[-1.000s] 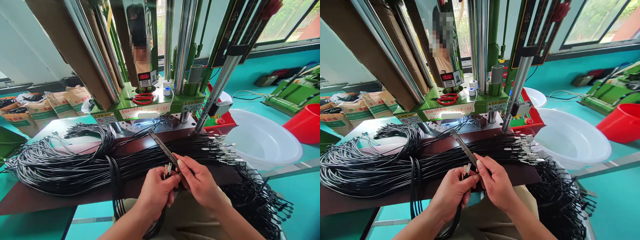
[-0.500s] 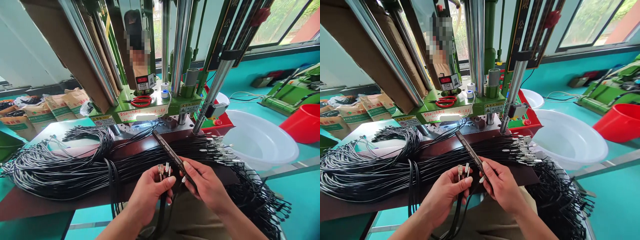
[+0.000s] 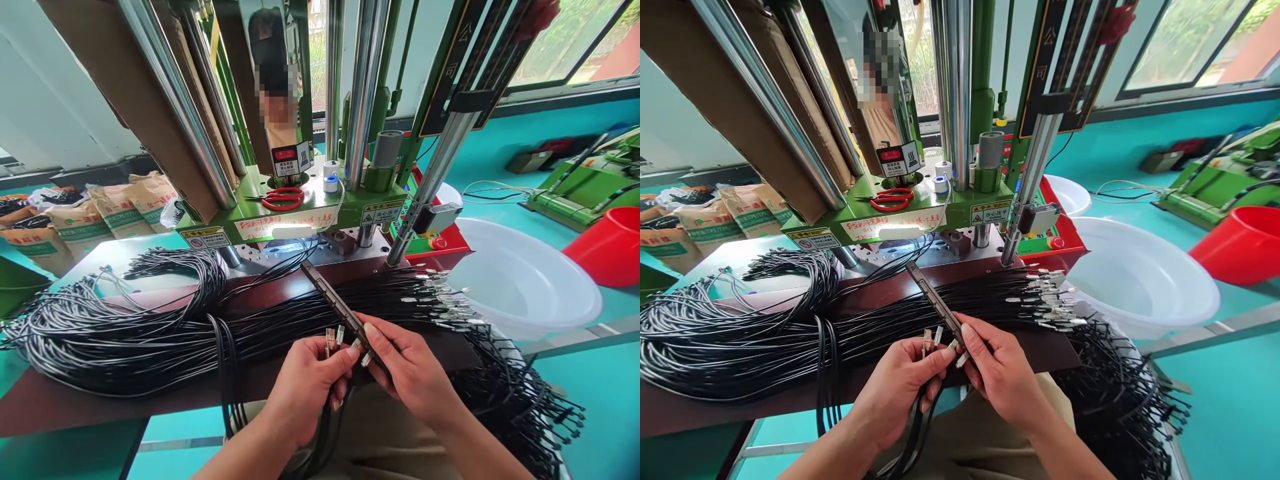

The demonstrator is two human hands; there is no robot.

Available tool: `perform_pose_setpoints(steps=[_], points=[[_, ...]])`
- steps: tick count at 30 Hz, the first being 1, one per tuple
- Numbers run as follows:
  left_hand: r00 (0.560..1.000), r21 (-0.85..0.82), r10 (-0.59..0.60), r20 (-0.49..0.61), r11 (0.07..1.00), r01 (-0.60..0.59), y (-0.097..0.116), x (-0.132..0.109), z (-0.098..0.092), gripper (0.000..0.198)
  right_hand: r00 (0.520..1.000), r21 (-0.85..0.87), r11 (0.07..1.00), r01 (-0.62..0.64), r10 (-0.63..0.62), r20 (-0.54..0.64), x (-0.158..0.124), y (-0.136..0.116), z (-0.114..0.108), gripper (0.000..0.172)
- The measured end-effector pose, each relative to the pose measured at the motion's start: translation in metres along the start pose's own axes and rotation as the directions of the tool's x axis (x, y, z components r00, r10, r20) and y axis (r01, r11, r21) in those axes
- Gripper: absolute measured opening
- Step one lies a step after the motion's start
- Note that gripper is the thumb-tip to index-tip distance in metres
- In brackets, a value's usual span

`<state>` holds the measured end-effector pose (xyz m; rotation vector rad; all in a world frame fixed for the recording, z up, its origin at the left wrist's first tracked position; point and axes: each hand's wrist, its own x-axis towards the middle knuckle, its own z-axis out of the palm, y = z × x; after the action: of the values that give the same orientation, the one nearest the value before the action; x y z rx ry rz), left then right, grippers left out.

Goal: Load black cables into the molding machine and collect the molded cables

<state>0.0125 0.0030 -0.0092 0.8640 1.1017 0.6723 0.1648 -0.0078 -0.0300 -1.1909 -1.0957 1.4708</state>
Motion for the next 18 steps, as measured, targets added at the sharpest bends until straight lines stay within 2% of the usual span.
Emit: perform_pose_setpoints(steps=[15,18], points=[[1.0,0.005,-0.01,-0.001,1.0,0.01,0.0034,-0.0008,-0.0008,0.033,1.0,-0.062,0.998,0.02,-0.02,0.002,-0.0014,0.0022,0.0012,0.05],[1.0,-0.003,-0.013,0.006,1.0,0.013,0.0032,0.0004,-0.0003,0.032,0.999,-0.116,0.992,0.039,-0.04,-0.011,-0.0025,0.0026,0.0015,0.047]])
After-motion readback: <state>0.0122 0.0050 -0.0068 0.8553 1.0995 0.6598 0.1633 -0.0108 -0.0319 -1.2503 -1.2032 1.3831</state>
